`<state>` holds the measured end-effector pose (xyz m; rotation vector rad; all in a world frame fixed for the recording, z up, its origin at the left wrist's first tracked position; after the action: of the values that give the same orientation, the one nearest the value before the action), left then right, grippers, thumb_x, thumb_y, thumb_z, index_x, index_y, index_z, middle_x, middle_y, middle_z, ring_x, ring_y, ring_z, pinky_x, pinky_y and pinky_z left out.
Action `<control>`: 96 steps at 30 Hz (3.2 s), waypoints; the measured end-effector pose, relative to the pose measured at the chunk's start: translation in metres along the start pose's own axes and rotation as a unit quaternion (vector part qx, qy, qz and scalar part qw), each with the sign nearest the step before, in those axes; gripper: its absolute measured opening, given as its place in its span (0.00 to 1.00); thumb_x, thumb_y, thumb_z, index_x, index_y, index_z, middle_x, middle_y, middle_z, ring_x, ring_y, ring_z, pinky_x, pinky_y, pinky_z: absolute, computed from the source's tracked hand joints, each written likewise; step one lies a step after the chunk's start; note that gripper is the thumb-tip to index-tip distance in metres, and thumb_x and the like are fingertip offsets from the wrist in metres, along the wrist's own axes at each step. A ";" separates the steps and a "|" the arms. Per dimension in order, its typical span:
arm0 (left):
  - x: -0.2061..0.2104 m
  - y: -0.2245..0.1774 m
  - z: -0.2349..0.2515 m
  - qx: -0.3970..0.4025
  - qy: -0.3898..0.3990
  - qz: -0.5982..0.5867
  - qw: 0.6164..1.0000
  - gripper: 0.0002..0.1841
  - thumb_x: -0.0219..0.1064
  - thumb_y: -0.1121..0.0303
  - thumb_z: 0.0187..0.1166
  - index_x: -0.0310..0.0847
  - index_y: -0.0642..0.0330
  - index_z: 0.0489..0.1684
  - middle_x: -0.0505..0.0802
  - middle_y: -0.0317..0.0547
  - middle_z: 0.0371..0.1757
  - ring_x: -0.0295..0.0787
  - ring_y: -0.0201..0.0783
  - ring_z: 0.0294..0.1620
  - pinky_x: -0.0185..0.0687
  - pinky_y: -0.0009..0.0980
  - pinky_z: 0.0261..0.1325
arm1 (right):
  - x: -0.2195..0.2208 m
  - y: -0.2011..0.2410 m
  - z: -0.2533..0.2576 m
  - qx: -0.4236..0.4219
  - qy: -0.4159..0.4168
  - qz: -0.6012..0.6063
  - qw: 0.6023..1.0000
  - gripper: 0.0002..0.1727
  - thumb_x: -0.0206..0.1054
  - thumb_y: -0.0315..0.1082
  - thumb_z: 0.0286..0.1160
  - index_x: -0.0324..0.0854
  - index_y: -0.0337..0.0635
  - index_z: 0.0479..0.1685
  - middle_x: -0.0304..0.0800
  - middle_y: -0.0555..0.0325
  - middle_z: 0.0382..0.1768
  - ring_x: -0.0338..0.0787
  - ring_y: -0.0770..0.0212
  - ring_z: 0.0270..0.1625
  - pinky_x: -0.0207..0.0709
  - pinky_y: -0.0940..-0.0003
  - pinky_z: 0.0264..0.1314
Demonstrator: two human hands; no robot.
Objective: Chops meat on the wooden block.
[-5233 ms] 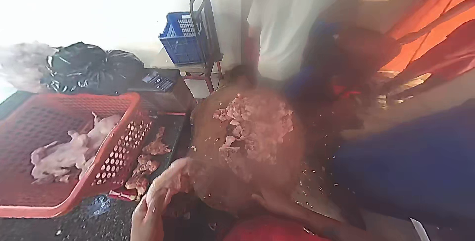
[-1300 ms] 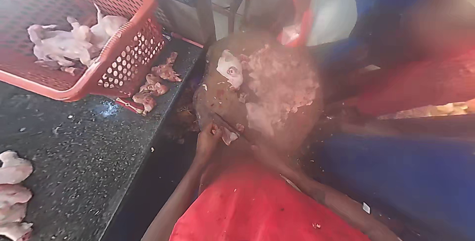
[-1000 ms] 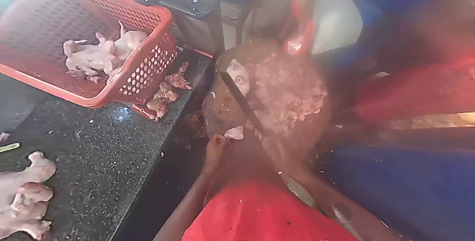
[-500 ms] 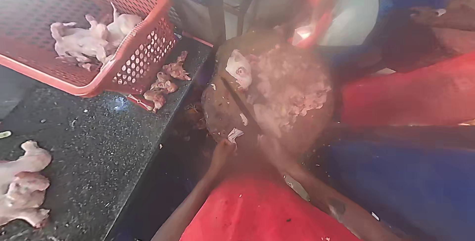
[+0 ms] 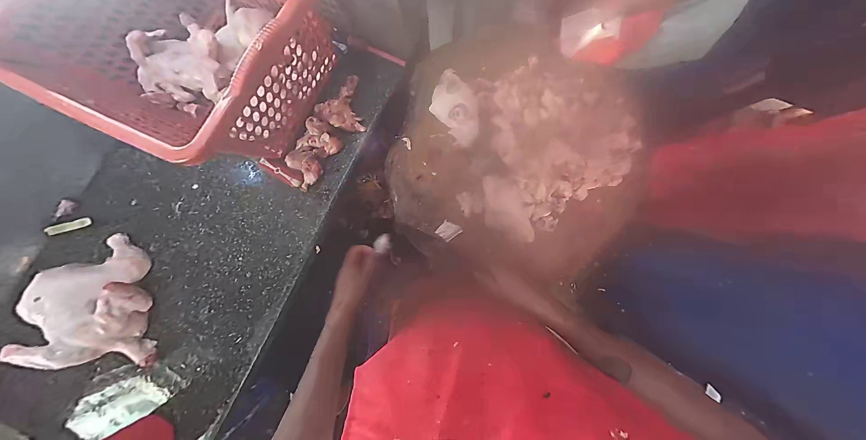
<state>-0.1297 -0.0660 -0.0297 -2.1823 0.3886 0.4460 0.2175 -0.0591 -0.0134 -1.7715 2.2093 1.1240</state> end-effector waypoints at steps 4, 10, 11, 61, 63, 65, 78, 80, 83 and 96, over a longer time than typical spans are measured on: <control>-0.058 -0.030 0.007 0.083 -0.135 0.022 0.987 0.24 0.59 0.62 0.89 0.71 0.69 0.77 0.87 0.61 0.67 0.89 0.46 0.63 0.84 0.45 0.68 | -0.014 0.008 -0.007 -0.024 0.023 -0.053 0.998 0.31 0.53 0.57 0.90 0.75 0.45 0.79 0.89 0.37 0.62 0.88 0.34 0.66 0.76 0.30 0.67; 0.067 -0.182 0.034 0.233 0.124 0.110 0.958 0.19 0.59 0.63 0.90 0.78 0.59 0.75 0.88 0.50 0.71 0.87 0.41 0.69 0.82 0.43 0.74 | -0.018 0.011 0.001 -0.109 0.008 -0.107 0.988 0.27 0.59 0.53 0.87 0.79 0.45 0.75 0.91 0.37 0.57 0.89 0.32 0.62 0.75 0.26 0.64; 0.100 -0.200 0.043 0.265 0.166 0.139 0.940 0.20 0.60 0.64 0.88 0.78 0.58 0.76 0.86 0.50 0.73 0.85 0.43 0.72 0.80 0.44 0.76 | -0.019 0.011 0.003 -0.117 0.002 -0.104 0.988 0.28 0.59 0.55 0.87 0.80 0.44 0.74 0.91 0.37 0.56 0.89 0.32 0.62 0.75 0.26 0.65; 0.095 -0.110 -0.008 0.023 0.062 -0.312 0.948 0.21 0.62 0.67 0.84 0.70 0.70 0.71 0.92 0.55 0.48 0.94 0.45 0.44 0.93 0.45 0.48 | -0.033 -0.070 -0.027 0.066 -0.109 0.358 0.925 0.34 0.33 0.57 0.95 0.79 0.40 0.55 0.74 0.62 0.25 0.72 0.66 0.22 0.72 0.65 0.26; 0.114 -0.118 -0.014 0.025 0.109 -0.239 0.964 0.22 0.62 0.63 0.88 0.71 0.70 0.72 0.94 0.55 0.49 0.96 0.45 0.43 0.96 0.43 0.48 | -0.053 -0.070 -0.038 0.078 -0.174 0.302 0.934 0.34 0.35 0.55 0.95 0.80 0.36 0.59 0.81 0.53 0.31 0.81 0.58 0.31 0.80 0.54 0.40; 0.137 -0.113 -0.002 0.012 0.200 -0.153 0.968 0.20 0.60 0.60 0.90 0.74 0.68 0.68 0.95 0.51 0.50 0.97 0.41 0.43 0.95 0.39 0.48 | -0.092 -0.053 -0.051 0.057 -0.226 0.267 0.935 0.32 0.36 0.54 0.95 0.78 0.35 0.62 0.80 0.52 0.33 0.82 0.57 0.33 0.80 0.54 0.43; 0.159 -0.102 0.020 0.044 0.266 -0.087 0.959 0.17 0.55 0.62 0.93 0.81 0.65 0.64 0.95 0.50 0.52 0.97 0.40 0.43 0.94 0.38 0.49 | -0.058 -0.001 -0.030 -0.063 -0.199 0.158 0.965 0.33 0.43 0.56 0.94 0.80 0.34 0.64 0.89 0.45 0.42 0.90 0.53 0.46 0.83 0.50 0.57; 0.147 -0.101 0.020 0.079 0.252 -0.014 0.964 0.17 0.56 0.60 0.92 0.84 0.62 0.62 0.95 0.48 0.51 0.96 0.38 0.43 0.93 0.40 0.51 | -0.041 -0.019 -0.013 0.045 -0.102 0.155 0.982 0.31 0.43 0.56 0.94 0.79 0.36 0.61 0.87 0.43 0.42 0.89 0.49 0.45 0.82 0.46 0.55; 0.125 -0.120 0.014 0.203 0.131 0.087 0.967 0.15 0.61 0.60 0.88 0.86 0.55 0.62 0.94 0.44 0.56 0.92 0.38 0.55 0.86 0.44 0.64 | -0.047 -0.015 -0.015 0.069 -0.067 0.155 0.983 0.35 0.41 0.58 0.94 0.79 0.32 0.55 0.84 0.41 0.39 0.87 0.46 0.43 0.80 0.44 0.53; 0.151 -0.157 0.028 0.293 0.155 0.461 0.823 0.24 0.74 0.50 0.75 0.88 0.52 0.66 0.92 0.57 0.63 0.84 0.62 0.70 0.72 0.67 0.74 | -0.048 -0.031 0.002 0.029 -0.099 0.308 0.946 0.40 0.39 0.61 0.94 0.81 0.29 0.60 0.87 0.35 0.49 0.89 0.42 0.49 0.79 0.39 0.55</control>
<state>0.0657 0.0306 -0.0049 -1.3292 1.5694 0.3926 0.2588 -0.0208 -0.0059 -0.8945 2.6979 1.2399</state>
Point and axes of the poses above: each hand's wrist, its own z-axis towards the middle knuckle, its own x-axis out of the palm, y = z × x, the point moved 5 cm from there along z, towards the middle knuckle
